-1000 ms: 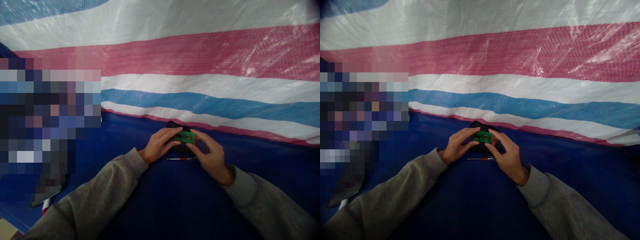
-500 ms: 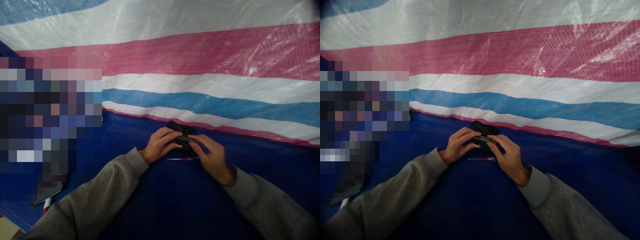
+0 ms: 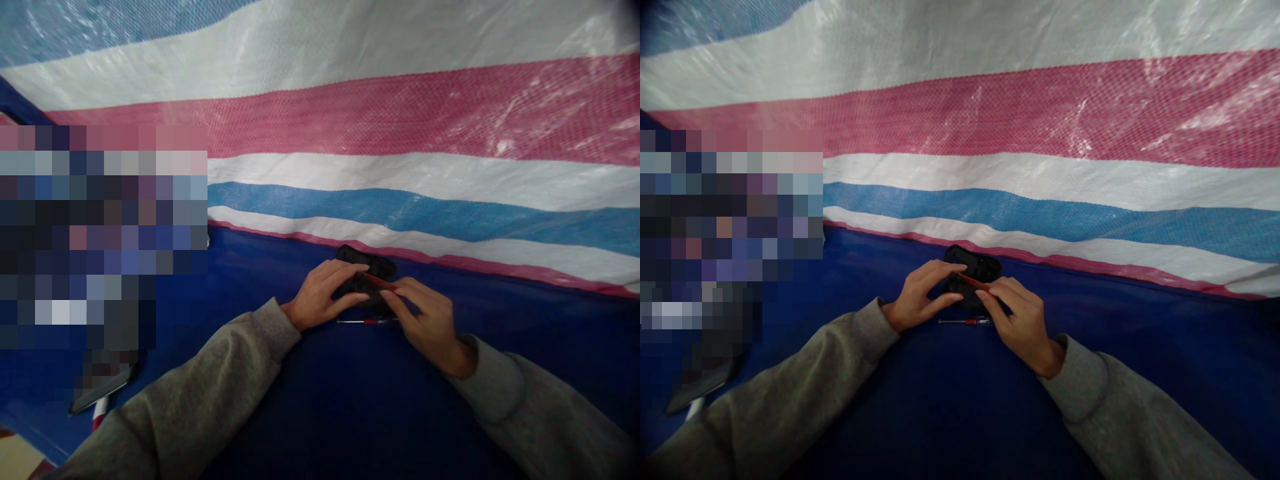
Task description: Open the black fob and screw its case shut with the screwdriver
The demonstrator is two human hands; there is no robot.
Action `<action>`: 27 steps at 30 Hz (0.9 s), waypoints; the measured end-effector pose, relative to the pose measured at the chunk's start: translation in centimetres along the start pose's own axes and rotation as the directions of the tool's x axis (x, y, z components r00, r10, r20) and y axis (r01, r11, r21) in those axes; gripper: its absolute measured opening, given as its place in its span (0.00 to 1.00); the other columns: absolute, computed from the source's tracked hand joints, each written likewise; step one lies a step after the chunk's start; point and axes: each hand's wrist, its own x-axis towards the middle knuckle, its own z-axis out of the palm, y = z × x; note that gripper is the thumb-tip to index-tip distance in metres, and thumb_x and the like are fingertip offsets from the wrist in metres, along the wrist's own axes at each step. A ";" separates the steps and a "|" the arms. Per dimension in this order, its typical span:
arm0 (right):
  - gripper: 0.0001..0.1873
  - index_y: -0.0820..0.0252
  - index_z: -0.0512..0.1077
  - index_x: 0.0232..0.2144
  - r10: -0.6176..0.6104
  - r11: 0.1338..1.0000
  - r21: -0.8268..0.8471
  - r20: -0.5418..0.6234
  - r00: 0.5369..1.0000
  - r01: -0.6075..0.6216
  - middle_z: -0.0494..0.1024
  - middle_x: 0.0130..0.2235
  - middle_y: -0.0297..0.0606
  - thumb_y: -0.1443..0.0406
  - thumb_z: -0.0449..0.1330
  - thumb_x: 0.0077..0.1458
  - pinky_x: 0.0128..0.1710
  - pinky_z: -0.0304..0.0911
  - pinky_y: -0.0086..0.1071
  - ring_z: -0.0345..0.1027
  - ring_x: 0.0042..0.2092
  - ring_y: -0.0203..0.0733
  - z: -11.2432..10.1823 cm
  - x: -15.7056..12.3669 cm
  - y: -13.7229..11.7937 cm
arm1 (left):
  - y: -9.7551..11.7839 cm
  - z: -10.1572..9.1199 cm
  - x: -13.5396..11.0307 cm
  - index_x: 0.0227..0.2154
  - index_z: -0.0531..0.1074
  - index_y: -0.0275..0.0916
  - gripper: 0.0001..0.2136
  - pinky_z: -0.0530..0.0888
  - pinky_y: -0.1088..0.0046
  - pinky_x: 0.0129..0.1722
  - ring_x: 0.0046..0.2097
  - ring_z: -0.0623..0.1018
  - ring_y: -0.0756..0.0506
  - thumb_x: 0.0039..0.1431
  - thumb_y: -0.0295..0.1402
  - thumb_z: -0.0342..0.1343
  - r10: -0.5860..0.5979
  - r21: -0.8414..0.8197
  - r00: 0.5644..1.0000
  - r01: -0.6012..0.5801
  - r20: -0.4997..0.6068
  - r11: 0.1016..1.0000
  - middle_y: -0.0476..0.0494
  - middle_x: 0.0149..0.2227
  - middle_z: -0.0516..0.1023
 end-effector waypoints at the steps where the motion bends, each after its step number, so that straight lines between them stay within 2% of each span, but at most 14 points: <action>1: 0.07 0.58 0.72 0.27 0.003 1.000 -0.003 0.001 1.000 -0.003 0.74 0.26 0.33 0.70 0.59 0.57 0.29 0.63 0.30 0.68 0.28 0.35 0.0 0.0 0.0 | -0.1 0.0 0.0 0.55 0.66 0.37 0.20 0.75 0.66 0.47 0.47 0.77 0.45 0.62 0.40 0.57 0.003 -0.002 1.000 -0.003 -0.010 1.000 0.39 0.46 0.77; 3: 0.08 0.58 0.71 0.26 0.011 1.000 -0.007 0.005 1.000 -0.011 0.72 0.24 0.32 0.69 0.59 0.57 0.27 0.61 0.30 0.66 0.26 0.34 0.1 0.1 0.0 | -0.2 0.2 -0.2 0.55 0.65 0.37 0.22 0.75 0.68 0.47 0.47 0.77 0.45 0.62 0.39 0.58 0.019 -0.006 0.999 -0.019 -0.041 1.000 0.39 0.47 0.77; 9: 0.09 0.57 0.73 0.26 0.055 0.998 0.000 0.051 0.997 -0.055 0.73 0.24 0.33 0.66 0.58 0.59 0.27 0.62 0.31 0.67 0.26 0.36 -0.2 0.2 -0.2 | -0.7 0.5 -0.4 0.49 0.69 0.37 0.14 0.76 0.67 0.45 0.46 0.77 0.45 0.63 0.36 0.57 0.085 0.057 0.995 -0.082 -0.052 0.995 0.39 0.44 0.77; 13: 0.14 0.57 0.71 0.23 0.093 0.996 -0.007 0.066 0.993 -0.093 0.71 0.22 0.32 0.64 0.55 0.61 0.26 0.60 0.31 0.66 0.25 0.35 -0.3 0.3 -0.3 | -0.7 0.5 -0.3 0.47 0.71 0.37 0.14 0.75 0.65 0.46 0.48 0.76 0.44 0.63 0.38 0.57 0.075 0.090 0.994 -0.068 -0.076 0.994 0.38 0.47 0.76; 16: 0.17 0.57 0.68 0.21 0.153 0.988 -0.015 0.028 0.988 -0.152 0.68 0.22 0.32 0.65 0.52 0.63 0.26 0.58 0.32 0.63 0.24 0.35 -0.3 0.3 -0.2 | -0.7 0.4 -0.3 0.47 0.71 0.38 0.14 0.74 0.64 0.47 0.49 0.75 0.44 0.63 0.40 0.56 0.054 0.127 0.994 -0.042 -0.095 0.991 0.38 0.47 0.75; 22: 0.10 0.58 0.74 0.33 0.186 0.983 0.000 -0.018 0.982 -0.186 0.75 0.30 0.35 0.66 0.53 0.63 0.33 0.61 0.33 0.69 0.32 0.38 -0.4 0.1 0.1 | -0.6 0.1 -0.4 0.45 0.71 0.36 0.14 0.70 0.65 0.43 0.45 0.76 0.44 0.65 0.41 0.53 0.006 0.254 1.000 -0.009 0.013 0.967 0.40 0.44 0.78; 27: 0.09 0.58 0.75 0.37 0.218 0.976 -0.016 -0.053 0.975 -0.219 0.75 0.30 0.35 0.66 0.54 0.62 0.34 0.62 0.34 0.69 0.32 0.39 -0.4 0.0 0.3 | -0.5 -0.1 -0.7 0.43 0.72 0.36 0.13 0.68 0.66 0.40 0.43 0.76 0.44 0.65 0.41 0.52 -0.038 0.291 0.999 0.027 0.032 0.956 0.40 0.42 0.78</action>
